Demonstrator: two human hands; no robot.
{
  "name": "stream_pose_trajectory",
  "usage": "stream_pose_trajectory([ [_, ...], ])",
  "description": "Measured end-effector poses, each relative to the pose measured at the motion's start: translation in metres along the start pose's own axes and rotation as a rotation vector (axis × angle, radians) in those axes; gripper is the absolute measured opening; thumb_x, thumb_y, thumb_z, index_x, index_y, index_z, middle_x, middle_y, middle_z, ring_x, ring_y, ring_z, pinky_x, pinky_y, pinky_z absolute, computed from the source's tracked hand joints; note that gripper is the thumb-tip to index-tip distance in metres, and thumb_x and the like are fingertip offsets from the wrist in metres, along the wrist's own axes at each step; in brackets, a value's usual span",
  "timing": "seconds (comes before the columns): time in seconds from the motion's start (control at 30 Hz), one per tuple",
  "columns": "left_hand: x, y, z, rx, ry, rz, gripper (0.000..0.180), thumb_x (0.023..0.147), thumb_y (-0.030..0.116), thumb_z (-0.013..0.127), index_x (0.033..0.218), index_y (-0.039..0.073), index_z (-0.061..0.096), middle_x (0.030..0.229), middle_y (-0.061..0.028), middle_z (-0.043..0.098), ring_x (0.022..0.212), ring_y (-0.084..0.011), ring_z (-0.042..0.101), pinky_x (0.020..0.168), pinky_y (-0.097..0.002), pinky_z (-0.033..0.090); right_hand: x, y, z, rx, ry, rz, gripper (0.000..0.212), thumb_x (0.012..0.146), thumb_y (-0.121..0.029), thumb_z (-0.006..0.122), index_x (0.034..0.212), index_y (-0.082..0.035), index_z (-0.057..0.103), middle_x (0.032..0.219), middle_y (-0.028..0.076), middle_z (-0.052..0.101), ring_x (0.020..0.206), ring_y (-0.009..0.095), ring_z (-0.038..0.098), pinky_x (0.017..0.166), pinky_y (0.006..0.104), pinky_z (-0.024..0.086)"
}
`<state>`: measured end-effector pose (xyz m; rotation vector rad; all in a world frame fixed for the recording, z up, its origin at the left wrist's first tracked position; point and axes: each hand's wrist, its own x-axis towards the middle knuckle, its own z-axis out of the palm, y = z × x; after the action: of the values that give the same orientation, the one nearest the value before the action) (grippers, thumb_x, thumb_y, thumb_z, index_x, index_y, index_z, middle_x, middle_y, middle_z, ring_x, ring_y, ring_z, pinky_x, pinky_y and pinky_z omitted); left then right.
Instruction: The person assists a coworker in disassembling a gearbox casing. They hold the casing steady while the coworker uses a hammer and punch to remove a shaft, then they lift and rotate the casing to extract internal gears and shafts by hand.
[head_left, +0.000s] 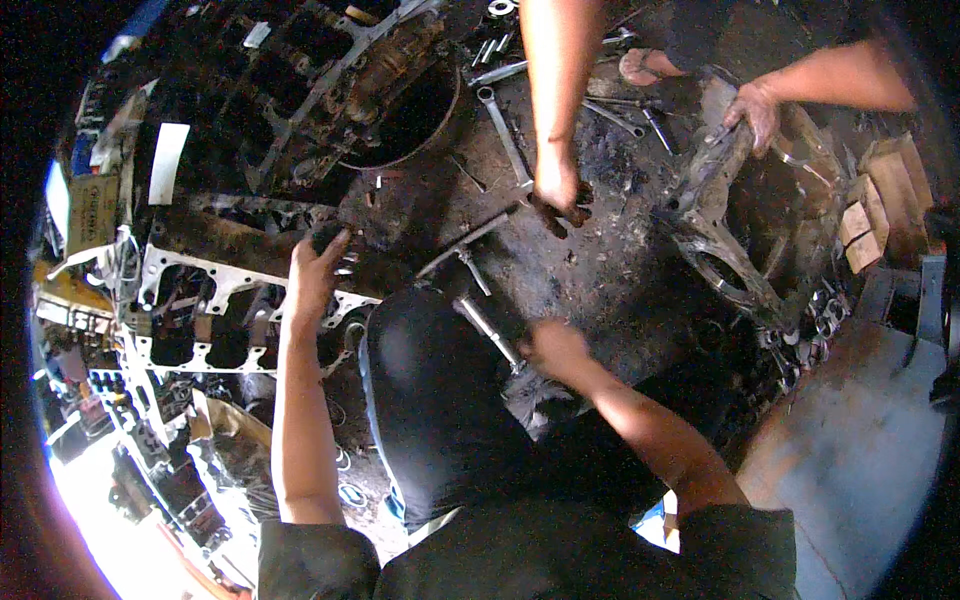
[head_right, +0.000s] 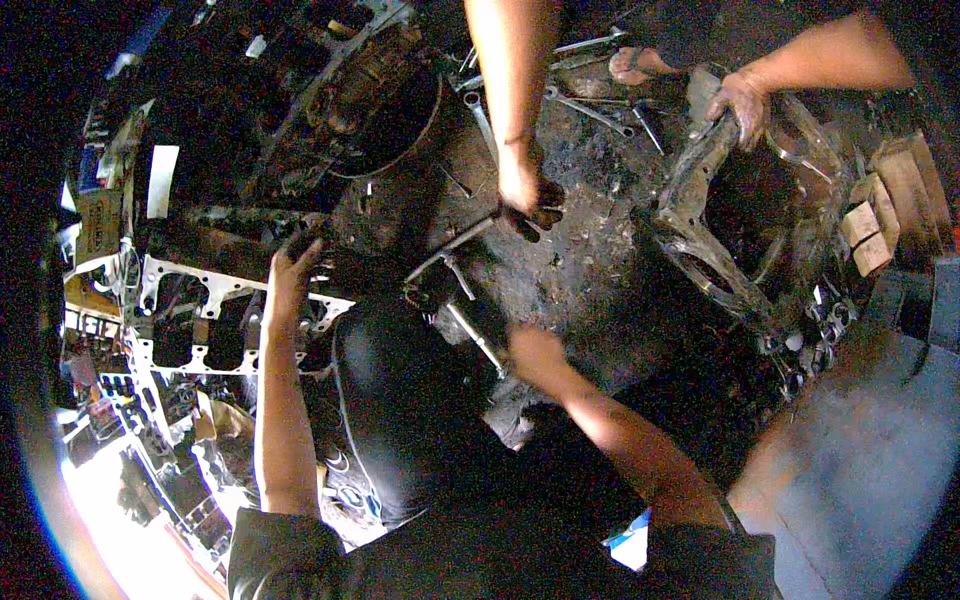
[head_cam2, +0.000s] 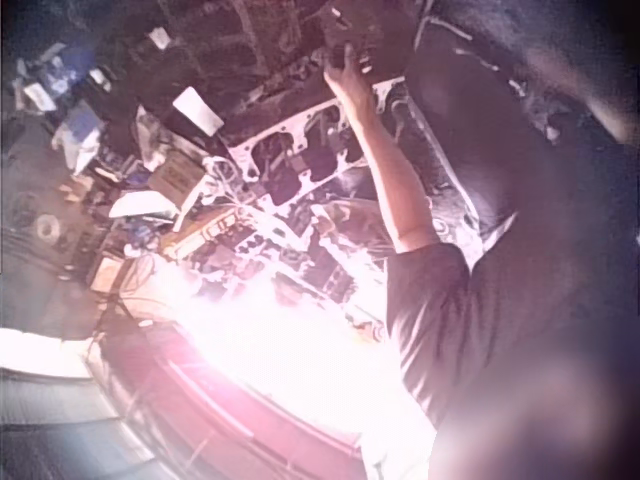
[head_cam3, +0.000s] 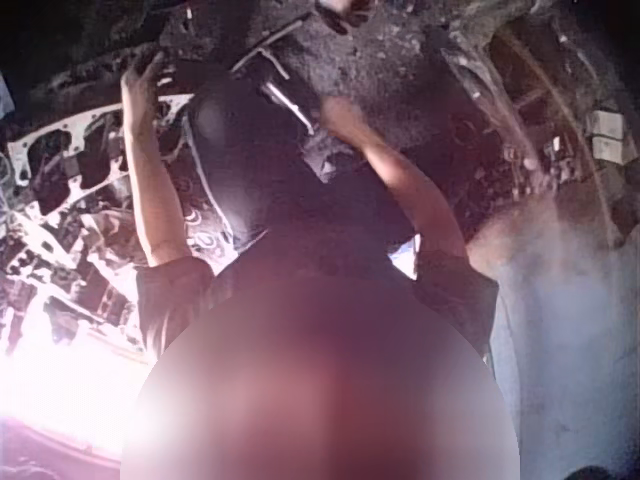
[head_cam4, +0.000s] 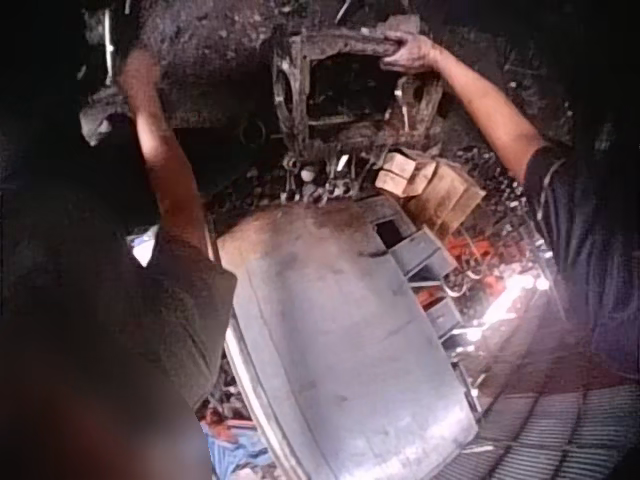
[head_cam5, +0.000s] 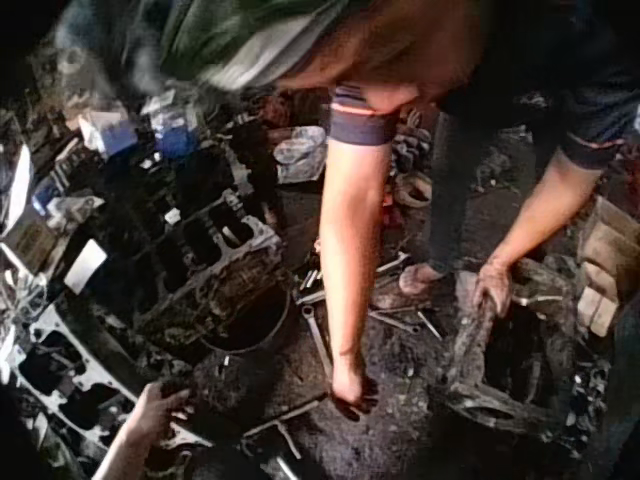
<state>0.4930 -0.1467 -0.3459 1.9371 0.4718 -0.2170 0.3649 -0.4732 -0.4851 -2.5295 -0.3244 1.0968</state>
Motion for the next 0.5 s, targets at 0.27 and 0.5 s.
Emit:
stream_pose_trajectory([
  [0.27, -0.061, -0.025, -0.08, -0.075, 0.218, -0.109, 0.04, 0.086, 0.023, 0.067, 0.116, -0.001, 0.057, 0.102, -0.0074, 0.063, 0.09, -0.0157, 0.06, 0.079, -0.0283, 0.048, 0.06, -0.011, 0.125, -0.166, 0.0, -0.039, 0.05, 0.079, -0.04, 0.066, 0.107, 0.0, 0.056, 0.1, 0.015, 0.064, 0.094, 0.03, 0.063, 0.08, 0.0401, 0.051],
  [0.5, -0.051, -0.028, -0.09, -0.158, 0.134, -0.111, 0.031, 0.087, 0.022, 0.063, 0.107, -0.002, 0.062, 0.095, -0.0057, 0.065, 0.081, -0.0136, 0.059, 0.074, -0.0267, 0.047, 0.047, 0.004, 0.072, 0.295, 0.089, 0.064, 0.044, 0.08, -0.027, 0.068, 0.107, 0.002, 0.052, 0.094, 0.024, 0.062, 0.09, 0.042, 0.061, 0.079, 0.048, 0.049],
])
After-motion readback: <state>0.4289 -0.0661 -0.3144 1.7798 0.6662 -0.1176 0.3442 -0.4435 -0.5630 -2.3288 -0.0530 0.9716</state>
